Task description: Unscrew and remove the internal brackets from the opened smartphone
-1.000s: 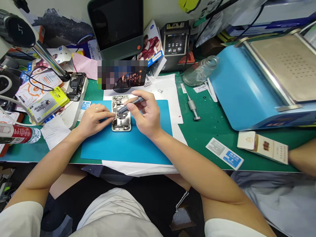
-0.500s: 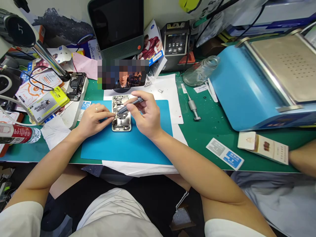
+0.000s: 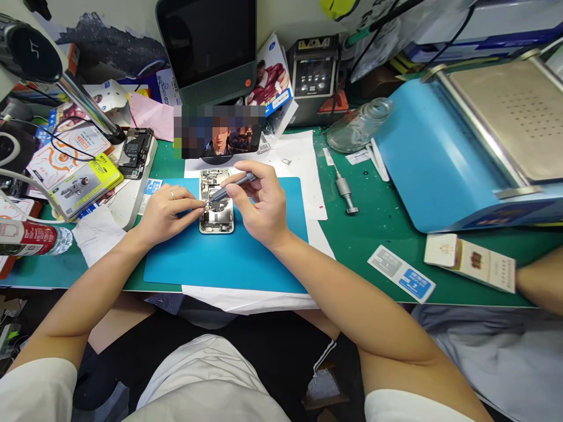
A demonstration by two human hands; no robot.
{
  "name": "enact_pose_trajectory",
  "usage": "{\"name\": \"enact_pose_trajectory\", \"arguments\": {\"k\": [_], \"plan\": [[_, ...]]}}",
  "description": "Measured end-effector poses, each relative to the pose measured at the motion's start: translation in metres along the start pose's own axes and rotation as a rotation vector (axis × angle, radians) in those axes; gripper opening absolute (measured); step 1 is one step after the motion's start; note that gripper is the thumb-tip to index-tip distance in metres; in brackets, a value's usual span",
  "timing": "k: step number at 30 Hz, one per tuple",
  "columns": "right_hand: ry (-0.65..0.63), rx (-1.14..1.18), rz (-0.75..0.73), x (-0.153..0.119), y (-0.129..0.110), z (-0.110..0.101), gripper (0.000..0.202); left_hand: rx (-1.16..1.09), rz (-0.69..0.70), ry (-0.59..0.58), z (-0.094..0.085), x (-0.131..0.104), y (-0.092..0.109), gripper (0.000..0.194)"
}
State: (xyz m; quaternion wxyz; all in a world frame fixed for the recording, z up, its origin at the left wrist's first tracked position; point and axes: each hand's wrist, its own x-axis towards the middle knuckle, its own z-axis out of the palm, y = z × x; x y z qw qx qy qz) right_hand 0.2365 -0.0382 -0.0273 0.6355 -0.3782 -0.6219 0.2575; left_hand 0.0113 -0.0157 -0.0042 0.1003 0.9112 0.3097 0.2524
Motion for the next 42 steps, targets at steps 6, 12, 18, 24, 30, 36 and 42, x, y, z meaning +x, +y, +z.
{"name": "enact_pose_trajectory", "arguments": {"k": [6,12,18,24,30,36,42], "plan": [[0.021,-0.020,0.025,0.0003,-0.0017,0.0004,0.035,0.002,0.005,0.030,0.0010,0.0001,-0.0003,0.024],[-0.002,0.013,0.016,-0.0001,-0.0009,0.0009,0.034,0.006,0.006,0.018,0.0009,0.0003,-0.0001,0.025],[-0.035,0.010,0.052,-0.0007,0.0010,-0.0007,0.039,0.032,0.006,0.009,0.0011,0.0001,0.0000,0.025],[-0.089,0.014,0.085,-0.0019,-0.0013,-0.0020,0.050,0.024,0.029,0.068,0.0040,-0.0012,-0.0026,0.021],[-0.080,0.009,0.044,-0.0014,-0.0024,-0.0017,0.045,0.050,0.017,0.072,0.0038,-0.0013,-0.0028,0.022],[-0.084,-0.018,0.014,-0.0014,-0.0006,-0.0019,0.046,0.041,0.031,0.094,0.0035,-0.0009,-0.0019,0.021],[-0.077,-0.020,-0.048,-0.0007,0.0042,-0.0015,0.041,0.055,0.033,0.094,0.0032,-0.0007,-0.0008,0.022]]}}
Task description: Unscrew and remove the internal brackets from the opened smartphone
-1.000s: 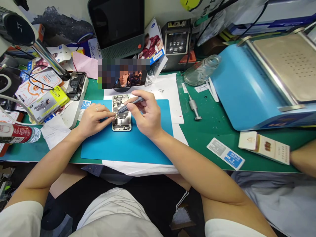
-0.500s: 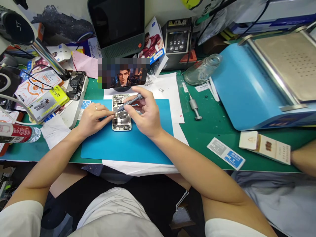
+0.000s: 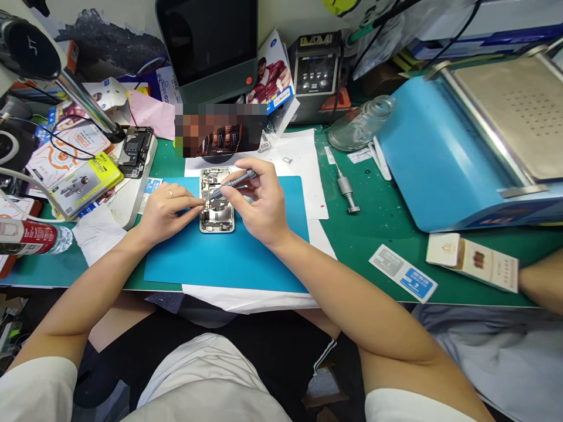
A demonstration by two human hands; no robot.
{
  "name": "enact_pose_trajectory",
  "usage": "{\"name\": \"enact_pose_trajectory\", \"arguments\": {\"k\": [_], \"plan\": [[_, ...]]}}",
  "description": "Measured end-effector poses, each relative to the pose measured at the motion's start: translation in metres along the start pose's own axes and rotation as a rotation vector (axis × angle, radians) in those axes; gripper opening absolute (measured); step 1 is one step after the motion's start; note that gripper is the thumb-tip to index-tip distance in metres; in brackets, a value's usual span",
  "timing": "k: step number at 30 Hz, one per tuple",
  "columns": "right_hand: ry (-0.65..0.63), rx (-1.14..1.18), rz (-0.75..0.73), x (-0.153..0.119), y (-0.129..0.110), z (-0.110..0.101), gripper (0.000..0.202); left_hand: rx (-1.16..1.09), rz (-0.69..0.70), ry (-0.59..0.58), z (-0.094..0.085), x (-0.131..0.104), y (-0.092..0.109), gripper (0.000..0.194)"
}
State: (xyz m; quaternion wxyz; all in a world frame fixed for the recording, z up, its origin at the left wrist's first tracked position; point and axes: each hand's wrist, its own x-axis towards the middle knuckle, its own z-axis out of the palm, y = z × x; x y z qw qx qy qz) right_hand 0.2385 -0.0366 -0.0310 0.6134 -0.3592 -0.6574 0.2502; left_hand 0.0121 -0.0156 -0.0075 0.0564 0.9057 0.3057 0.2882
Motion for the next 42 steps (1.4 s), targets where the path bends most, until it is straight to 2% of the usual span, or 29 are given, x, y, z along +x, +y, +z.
{"name": "enact_pose_trajectory", "arguments": {"k": [4,8,16,22,42], "plan": [[-0.005,-0.021,0.027,-0.0008,0.0000,-0.0013,0.044,0.010,-0.014,-0.011,0.0008,-0.0002,0.0001,0.024],[-0.049,-0.033,0.055,-0.0017,-0.0026,-0.0034,0.052,0.012,0.007,0.026,0.0017,-0.0006,-0.0003,0.021],[-0.021,-0.083,0.015,-0.0015,0.0032,-0.0035,0.054,0.016,-0.006,0.015,0.0007,-0.0001,0.0011,0.023],[-0.008,-0.092,0.066,-0.0024,0.0024,-0.0032,0.055,0.006,0.029,0.052,0.0018,0.0009,0.0014,0.020],[0.011,-0.108,0.017,-0.0024,0.0008,-0.0037,0.053,-0.015,-0.076,-0.006,-0.0006,0.0013,0.0035,0.027]]}}
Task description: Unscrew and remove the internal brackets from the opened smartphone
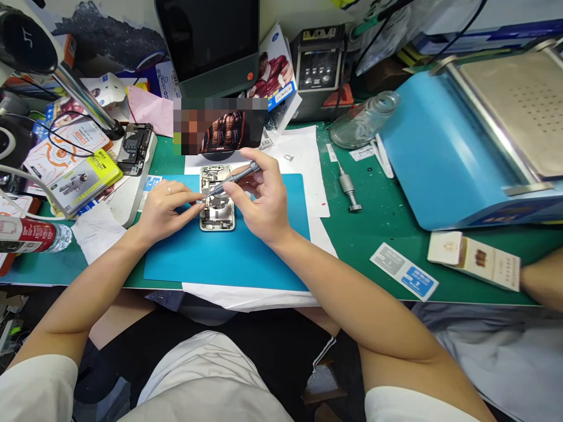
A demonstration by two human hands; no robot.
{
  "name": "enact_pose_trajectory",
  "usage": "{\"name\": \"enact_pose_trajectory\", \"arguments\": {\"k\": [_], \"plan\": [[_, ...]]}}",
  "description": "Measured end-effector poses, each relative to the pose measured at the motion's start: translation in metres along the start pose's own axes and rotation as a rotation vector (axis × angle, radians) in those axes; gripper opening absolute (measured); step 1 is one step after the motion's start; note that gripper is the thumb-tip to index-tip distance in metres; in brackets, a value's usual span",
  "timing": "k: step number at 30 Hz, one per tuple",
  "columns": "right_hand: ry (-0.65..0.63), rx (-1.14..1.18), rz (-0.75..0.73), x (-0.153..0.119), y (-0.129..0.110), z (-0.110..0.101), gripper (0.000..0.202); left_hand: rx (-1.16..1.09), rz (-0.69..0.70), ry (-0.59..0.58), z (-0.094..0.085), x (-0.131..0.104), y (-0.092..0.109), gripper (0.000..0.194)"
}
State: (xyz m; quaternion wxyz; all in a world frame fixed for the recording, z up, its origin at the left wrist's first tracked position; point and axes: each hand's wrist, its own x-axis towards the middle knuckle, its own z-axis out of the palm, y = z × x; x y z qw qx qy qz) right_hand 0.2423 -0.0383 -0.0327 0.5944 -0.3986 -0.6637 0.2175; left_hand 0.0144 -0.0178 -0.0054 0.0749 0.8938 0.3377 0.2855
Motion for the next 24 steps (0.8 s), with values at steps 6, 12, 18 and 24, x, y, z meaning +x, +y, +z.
{"name": "enact_pose_trajectory", "arguments": {"k": [6,12,18,24], "plan": [[-0.009,0.021,0.009,-0.001,0.000,-0.001,0.054,-0.129,-0.057,-0.033,-0.007,0.001,0.006,0.023],[-0.008,-0.017,-0.022,0.000,-0.005,-0.002,0.059,-0.122,-0.152,-0.088,-0.017,0.001,0.007,0.011],[-0.055,0.020,-0.144,-0.004,-0.007,0.002,0.050,-0.030,-0.103,-0.430,-0.019,0.002,0.013,0.045],[-0.138,-0.019,-0.285,-0.006,-0.011,0.004,0.054,0.123,-0.128,-0.537,-0.014,0.000,0.019,0.058]]}}
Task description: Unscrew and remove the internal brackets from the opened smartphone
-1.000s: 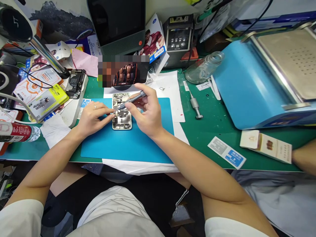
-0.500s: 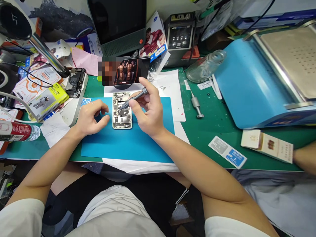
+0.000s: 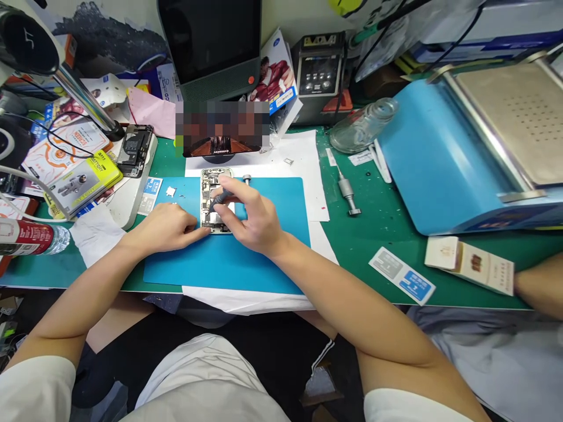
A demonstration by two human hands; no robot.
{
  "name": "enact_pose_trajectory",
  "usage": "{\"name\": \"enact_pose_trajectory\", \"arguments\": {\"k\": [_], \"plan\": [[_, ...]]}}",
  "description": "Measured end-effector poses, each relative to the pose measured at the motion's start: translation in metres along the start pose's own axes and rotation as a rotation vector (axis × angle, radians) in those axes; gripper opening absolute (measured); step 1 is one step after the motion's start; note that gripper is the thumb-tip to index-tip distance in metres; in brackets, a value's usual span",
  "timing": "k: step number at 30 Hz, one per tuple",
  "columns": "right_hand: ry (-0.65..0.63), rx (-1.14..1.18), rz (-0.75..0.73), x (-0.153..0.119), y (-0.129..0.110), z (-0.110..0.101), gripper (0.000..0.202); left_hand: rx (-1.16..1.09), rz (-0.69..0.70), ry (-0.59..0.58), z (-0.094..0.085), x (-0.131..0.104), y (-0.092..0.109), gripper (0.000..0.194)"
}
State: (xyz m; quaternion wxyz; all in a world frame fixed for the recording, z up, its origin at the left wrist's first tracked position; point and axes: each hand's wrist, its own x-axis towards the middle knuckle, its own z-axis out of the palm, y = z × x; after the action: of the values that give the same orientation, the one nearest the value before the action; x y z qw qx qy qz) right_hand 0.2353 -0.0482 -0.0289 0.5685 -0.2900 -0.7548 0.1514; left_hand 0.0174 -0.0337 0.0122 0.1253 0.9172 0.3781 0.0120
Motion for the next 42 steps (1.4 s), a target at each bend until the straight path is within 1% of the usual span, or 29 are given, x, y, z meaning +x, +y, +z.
{"name": "enact_pose_trajectory", "arguments": {"k": [4,6,8,12,18,22,24,29,34,39,42], "plan": [[-0.009,-0.029,-0.074,0.001,0.001,0.002,0.063,-0.011,-0.023,-0.024,0.000,-0.001,0.001,0.057],[-0.016,-0.040,-0.094,0.000,0.002,0.003,0.064,-0.040,-0.028,-0.021,-0.001,-0.001,0.003,0.058],[-0.025,-0.052,-0.098,0.000,0.004,0.004,0.063,-0.043,-0.023,-0.021,-0.003,-0.002,0.004,0.059],[-0.051,-0.052,-0.100,0.000,0.004,0.006,0.064,0.030,-0.028,-0.067,-0.004,-0.003,0.005,0.059],[-0.072,-0.092,-0.143,0.003,0.000,0.009,0.066,-0.008,-0.032,-0.076,-0.001,-0.002,0.003,0.055],[-0.080,-0.095,-0.159,0.004,-0.001,0.010,0.068,0.062,-0.039,-0.130,0.001,-0.001,0.002,0.054],[-0.080,-0.098,-0.168,0.004,-0.001,0.011,0.068,0.069,-0.030,-0.127,0.002,-0.001,0.001,0.054],[-0.089,-0.105,-0.168,0.004,-0.001,0.011,0.066,0.044,-0.014,-0.102,0.004,-0.002,0.001,0.053],[-0.126,-0.117,-0.122,0.002,0.000,0.011,0.059,0.063,-0.057,-0.169,0.000,0.000,0.004,0.054],[-0.151,-0.120,-0.129,0.001,0.000,0.010,0.055,0.055,-0.077,-0.237,-0.008,0.000,0.007,0.054],[-0.162,-0.118,-0.141,0.003,0.000,0.009,0.055,0.060,-0.085,-0.254,-0.009,0.000,0.007,0.055]]}}
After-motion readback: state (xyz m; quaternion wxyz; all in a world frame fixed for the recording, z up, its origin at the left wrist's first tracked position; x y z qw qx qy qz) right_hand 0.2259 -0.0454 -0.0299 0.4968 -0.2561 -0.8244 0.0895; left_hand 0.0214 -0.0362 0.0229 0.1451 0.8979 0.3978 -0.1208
